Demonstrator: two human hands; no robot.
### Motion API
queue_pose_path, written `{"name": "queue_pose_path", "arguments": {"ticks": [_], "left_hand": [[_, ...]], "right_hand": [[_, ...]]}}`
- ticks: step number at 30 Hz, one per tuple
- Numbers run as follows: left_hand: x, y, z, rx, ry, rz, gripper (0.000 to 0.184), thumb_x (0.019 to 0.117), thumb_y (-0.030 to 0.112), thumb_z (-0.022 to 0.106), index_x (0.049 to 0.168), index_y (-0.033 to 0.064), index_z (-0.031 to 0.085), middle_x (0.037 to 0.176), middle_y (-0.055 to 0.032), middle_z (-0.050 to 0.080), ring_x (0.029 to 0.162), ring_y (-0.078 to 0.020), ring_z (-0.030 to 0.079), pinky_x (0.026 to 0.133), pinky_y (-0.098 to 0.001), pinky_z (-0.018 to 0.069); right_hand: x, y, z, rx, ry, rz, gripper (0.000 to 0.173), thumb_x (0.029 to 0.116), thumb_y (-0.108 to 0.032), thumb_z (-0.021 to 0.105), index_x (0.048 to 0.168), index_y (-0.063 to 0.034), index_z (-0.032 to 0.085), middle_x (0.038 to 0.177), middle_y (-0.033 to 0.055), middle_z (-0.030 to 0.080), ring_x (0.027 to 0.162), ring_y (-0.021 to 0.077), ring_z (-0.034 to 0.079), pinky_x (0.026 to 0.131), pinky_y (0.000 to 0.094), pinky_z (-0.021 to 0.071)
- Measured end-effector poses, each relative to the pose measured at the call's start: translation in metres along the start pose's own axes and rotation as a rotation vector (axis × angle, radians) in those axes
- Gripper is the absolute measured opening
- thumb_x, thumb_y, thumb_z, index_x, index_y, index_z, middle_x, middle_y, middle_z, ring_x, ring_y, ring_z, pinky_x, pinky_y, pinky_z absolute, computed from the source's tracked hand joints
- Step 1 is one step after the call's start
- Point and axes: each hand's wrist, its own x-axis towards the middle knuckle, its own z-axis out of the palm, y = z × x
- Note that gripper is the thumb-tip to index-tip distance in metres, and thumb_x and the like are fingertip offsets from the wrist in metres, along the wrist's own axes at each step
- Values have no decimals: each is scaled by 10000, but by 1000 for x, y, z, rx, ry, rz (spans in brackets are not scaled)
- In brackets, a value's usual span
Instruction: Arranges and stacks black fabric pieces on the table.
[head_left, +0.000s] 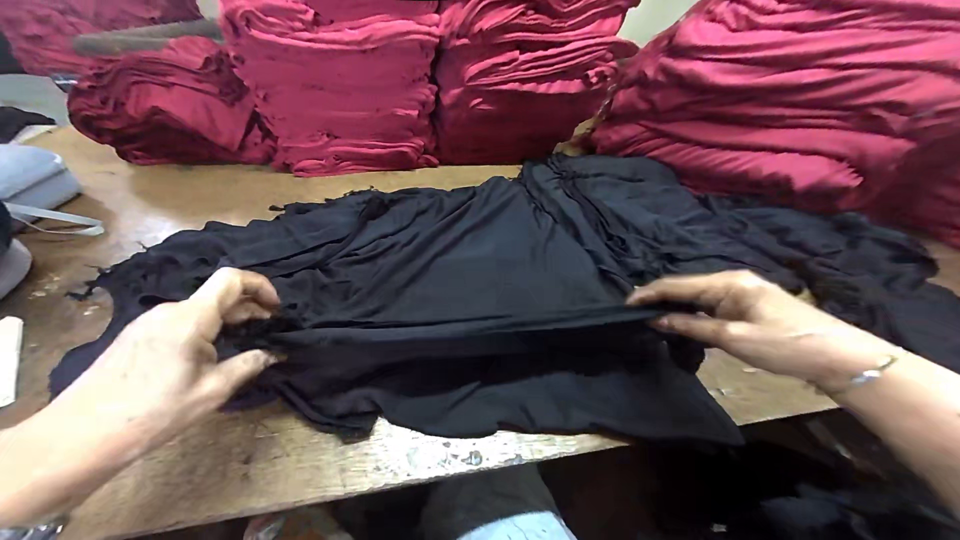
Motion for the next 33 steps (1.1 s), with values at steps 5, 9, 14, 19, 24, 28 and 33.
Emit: {"name": "queue_pose_path", "arguments": {"ticks": [5,9,14,19,24,28,33], "left_hand": [[18,5,-13,-39,115,26,209,881,63,649,1084,95,684,884,-41,707,644,-171,660,576,-426,562],[1,39,0,-372,269,-19,156,966,60,547,1112,102,517,1020,-42,637,605,-159,682,479,-336,631],[-47,29,85,-182,67,229,211,941,261,567,854,183,742,1268,-63,617,1121,-127,630,853,-298,575],[-55,27,95,46,95,289,324,970,362,598,888,72,717,1299,-191,619,1048,-281,685,783,-413,605],[-45,22,93,70,139,322,270,930,211,545,721,82,657,1219,-153,660,918,-255,699,656,-401,594],[-24,15,43,-255,67,82,184,868,206,514,744,154,639,1113,13,650,1036,-92,626,845,-311,547],[2,6,8,-340,44,-52,221,834,89,503,962,189,652,1007,85,664,931,-11,636,801,-246,536]], "right_hand": [[4,2,5,-32,212,-106,195,903,13,636,1059,-42,738,960,38,737,834,92,693,786,315,598],[-12,-8,-21,24,453,-172,130,916,-44,583,1038,-86,586,1064,-23,653,926,16,641,846,205,560],[-60,15,24,-198,221,-207,272,870,-50,480,734,-138,698,949,0,659,917,98,633,796,293,558],[-89,-14,36,-258,-10,-73,351,894,-298,613,1058,-26,763,1212,214,676,1187,361,635,1009,515,517],[-88,16,37,-379,65,-287,168,870,-227,709,918,-76,765,1104,124,711,1103,293,666,997,481,534],[-75,30,30,-394,96,-343,214,914,-171,576,874,-67,759,1063,78,714,1032,203,684,921,383,575],[-40,14,36,-387,211,-221,218,956,-119,504,969,-15,695,1025,113,646,876,205,659,748,367,584]]}}
